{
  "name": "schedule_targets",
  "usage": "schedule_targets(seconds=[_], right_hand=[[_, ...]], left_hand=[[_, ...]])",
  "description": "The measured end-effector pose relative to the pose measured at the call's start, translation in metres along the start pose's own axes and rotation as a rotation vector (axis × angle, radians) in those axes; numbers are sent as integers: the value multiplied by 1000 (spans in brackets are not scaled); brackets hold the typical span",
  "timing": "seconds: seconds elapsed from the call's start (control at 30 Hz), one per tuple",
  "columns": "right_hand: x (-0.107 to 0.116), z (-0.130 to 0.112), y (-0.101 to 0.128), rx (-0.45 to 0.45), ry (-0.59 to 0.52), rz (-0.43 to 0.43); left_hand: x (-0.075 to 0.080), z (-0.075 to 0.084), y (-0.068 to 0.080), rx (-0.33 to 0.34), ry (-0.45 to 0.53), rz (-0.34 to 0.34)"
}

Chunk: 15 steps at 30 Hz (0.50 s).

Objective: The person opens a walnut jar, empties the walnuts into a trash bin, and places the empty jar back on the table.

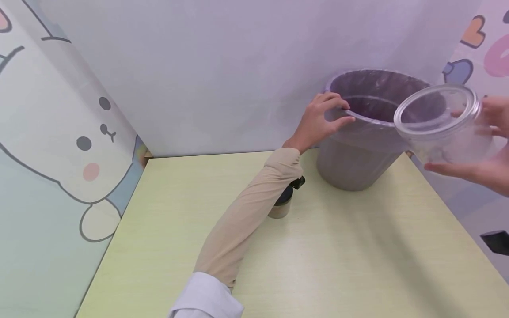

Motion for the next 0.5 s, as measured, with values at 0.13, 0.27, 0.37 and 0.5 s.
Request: schedule_targets(seconds=[0.13,0.27,0.37,0.5], right_hand=[[-5,-5,11,-36,19,-22],[-9,-7,17,-66,-55,-79],[-12,-6,20,-76,-122,-135],[-17,-5,24,-86,-179,-202]], left_hand=[[0,1,-1,-8,1,-2],[1,2,0,-17,-1,9],[3,2,0,-32,-1,22],[3,2,0,-23,4,18]])
Point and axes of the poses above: each hand's wrist, its own y-axis away from the middle knuckle, its own x-axis out of the back of the hand, z = x × y, the point moved 6 cm from there along -y, towards the middle knuckle, and after that the axes turned 11 degrees about -x, right-handed, at the moved point
